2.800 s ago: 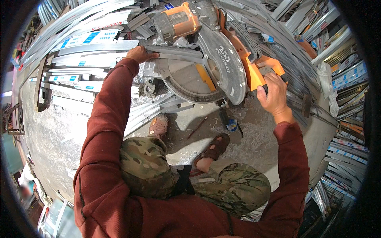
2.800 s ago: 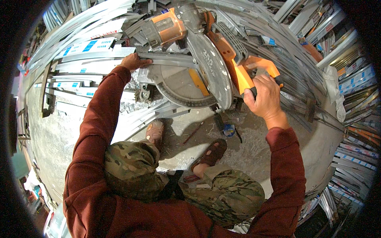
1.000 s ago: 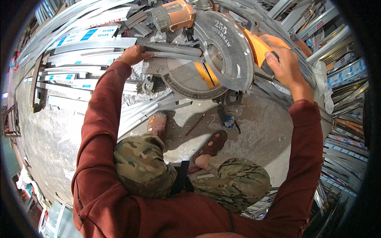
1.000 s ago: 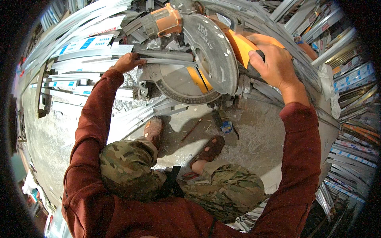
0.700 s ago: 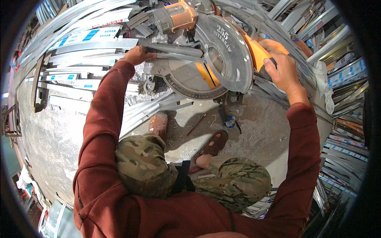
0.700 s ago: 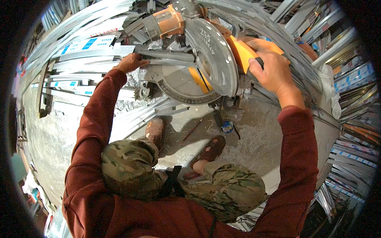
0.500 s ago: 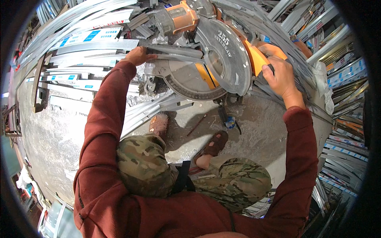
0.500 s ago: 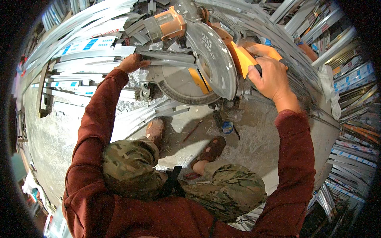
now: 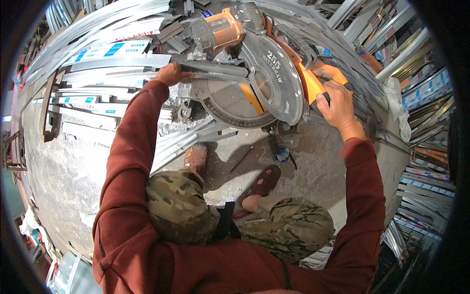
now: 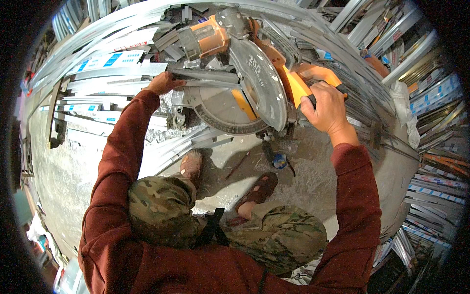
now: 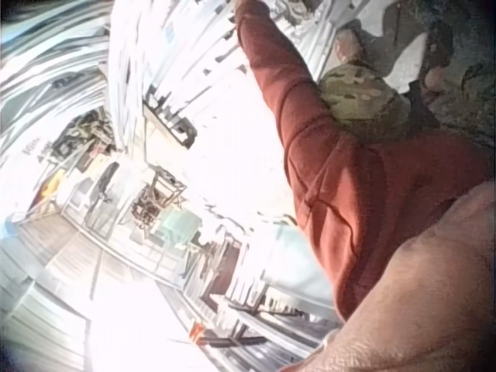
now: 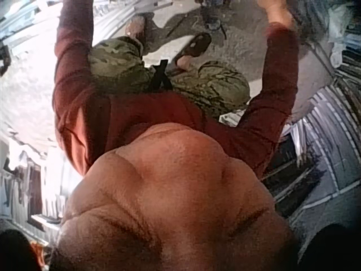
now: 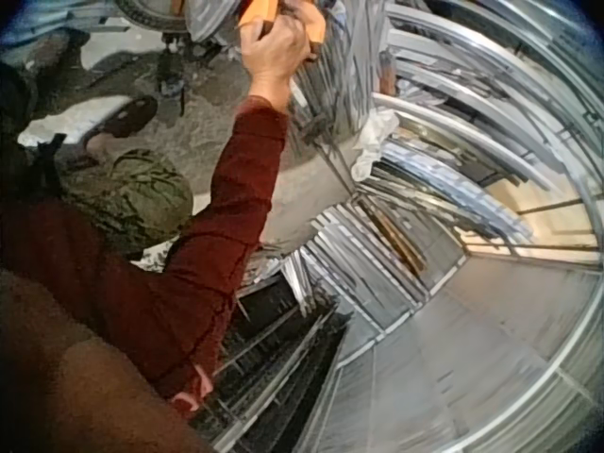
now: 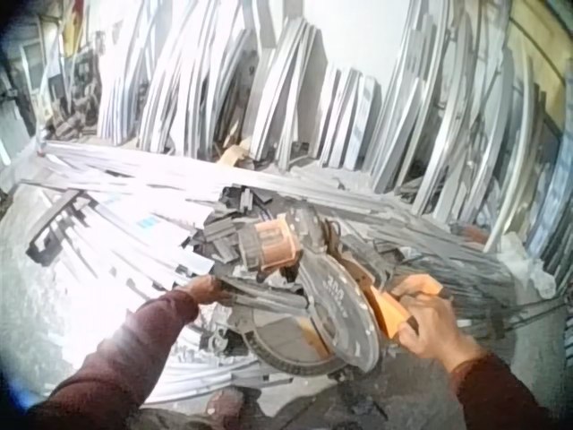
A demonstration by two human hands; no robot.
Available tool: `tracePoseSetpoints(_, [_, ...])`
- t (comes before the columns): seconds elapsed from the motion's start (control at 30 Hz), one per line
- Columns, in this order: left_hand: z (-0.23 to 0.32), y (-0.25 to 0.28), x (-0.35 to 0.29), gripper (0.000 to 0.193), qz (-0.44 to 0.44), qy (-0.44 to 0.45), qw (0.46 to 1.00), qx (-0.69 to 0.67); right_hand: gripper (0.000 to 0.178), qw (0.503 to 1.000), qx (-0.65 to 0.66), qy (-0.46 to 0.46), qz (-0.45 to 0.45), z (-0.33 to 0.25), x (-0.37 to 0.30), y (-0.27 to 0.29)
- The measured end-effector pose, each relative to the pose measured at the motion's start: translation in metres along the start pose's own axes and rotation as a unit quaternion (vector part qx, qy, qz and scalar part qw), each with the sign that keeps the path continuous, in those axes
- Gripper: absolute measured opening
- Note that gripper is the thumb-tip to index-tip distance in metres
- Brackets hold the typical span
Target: The person uses a miter saw to cut multiple aluminum profiles into shorter pieces. They position each profile against the saw's fence, lower the blade to cut, and then remove the cut piece before repeating the process with the next profile.
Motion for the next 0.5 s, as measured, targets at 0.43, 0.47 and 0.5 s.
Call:
tracePoseSetpoints(0.43, [0.0072, 0.0027, -0.0023, 0.063, -0.022, 0.017, 1.000, -0.009, 0.029, 1.000, 0.002, 0.007, -0.002, 0.0021, -0.0080, -0.0074])
tracePoseSetpoints(0.47, [0.0084, 0.0034, -0.0025, 0.063, -0.023, 0.018, 1.000, -0.001, 0.029, 1.000, 0.000, 0.003, -0.009, 0.0029, -0.0085, -0.0086])
tracePoseSetpoints(0.5, [0.0083, 0.0024, -0.0019, 0.062, -0.026, 0.022, 0.999, -0.001, 0.029, 1.000, 0.000, 0.002, -0.008, 0.0032, -0.0093, -0.0087])
Point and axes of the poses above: each hand's wrist, its own x-axis towards the middle knuckle, its own y-axis out of the back of the hand, z = x × y, the point moved 8 cm from there along x, towards the middle knuckle, and after that the axes turned 1 degree about -y, right-handed, at the moved point
